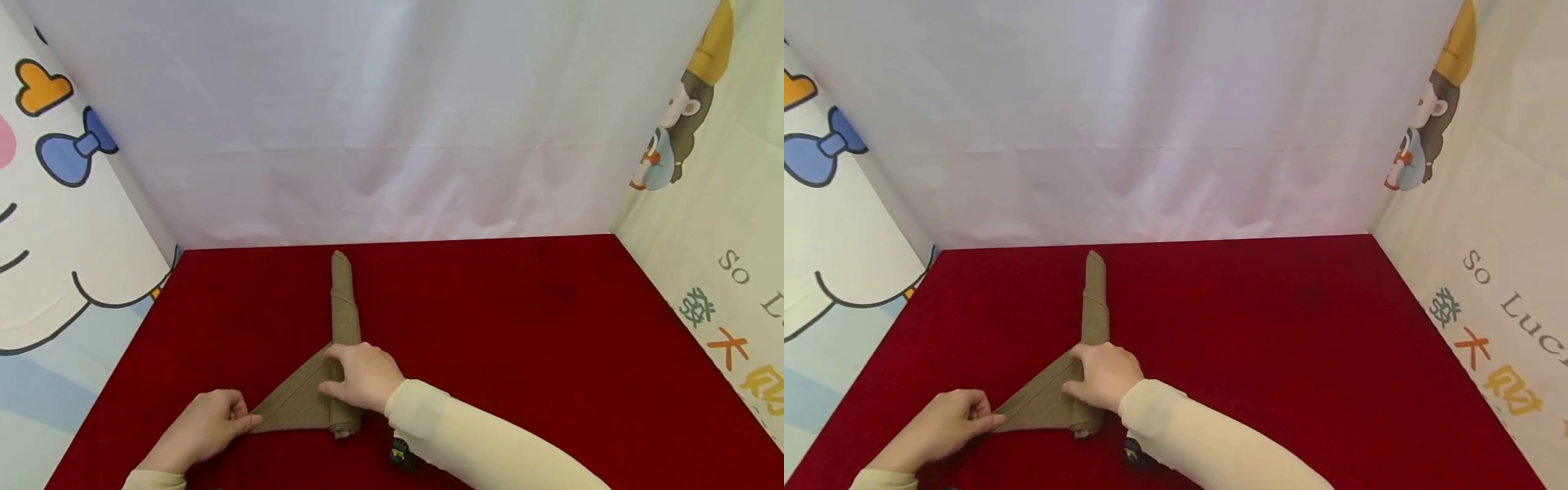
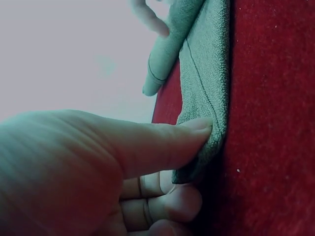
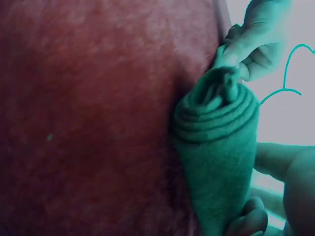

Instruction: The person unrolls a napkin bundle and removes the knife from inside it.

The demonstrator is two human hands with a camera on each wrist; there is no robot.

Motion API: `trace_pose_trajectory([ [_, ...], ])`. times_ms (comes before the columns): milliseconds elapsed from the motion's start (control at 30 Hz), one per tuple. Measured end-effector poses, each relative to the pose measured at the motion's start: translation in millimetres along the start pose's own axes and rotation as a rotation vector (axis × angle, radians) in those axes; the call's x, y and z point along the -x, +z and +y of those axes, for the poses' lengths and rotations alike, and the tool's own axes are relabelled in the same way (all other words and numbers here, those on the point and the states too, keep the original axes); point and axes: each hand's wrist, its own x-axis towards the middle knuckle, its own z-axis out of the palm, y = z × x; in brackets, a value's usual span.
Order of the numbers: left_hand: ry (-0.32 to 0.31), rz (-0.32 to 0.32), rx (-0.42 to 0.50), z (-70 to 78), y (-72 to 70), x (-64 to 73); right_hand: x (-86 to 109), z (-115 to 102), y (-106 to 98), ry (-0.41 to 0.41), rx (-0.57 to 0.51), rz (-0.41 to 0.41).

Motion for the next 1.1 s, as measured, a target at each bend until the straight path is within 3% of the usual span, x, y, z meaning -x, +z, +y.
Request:
trace_pose_trajectory([
  [167,-0.017,-0.012,0.008,-0.7,0.8,-0.8,2.2,8,-1,-0.076,0.079,-0.048],
  [433,0.009,0.002,0.013,-1.6,1.9,-0.1,16.6,25,-14,-0.033,0.051,-0.019],
  [633,-0.003,0.002,0.011,-2.6,0.8,-0.5,29.5,42,-22,0.0,0.051,0.025],
  [767,-0.01,-0.003,0.018,-1.7,0.5,-0.4,38.6,54,-25,0.025,-0.005,0.023],
  [867,-0.012,-0.003,0.022,-1.0,0.1,-0.7,43.8,60,-27,-0.015,-0.021,0.004],
  [1000,-0.012,-0.008,0.023,-1.3,-0.2,-1.3,46.2,65,-30,-0.116,0.041,-0.038],
  [1100,-0.011,-0.014,0.023,-2.1,-0.5,-1.1,43.8,63,-29,-0.148,0.09,-0.044],
])
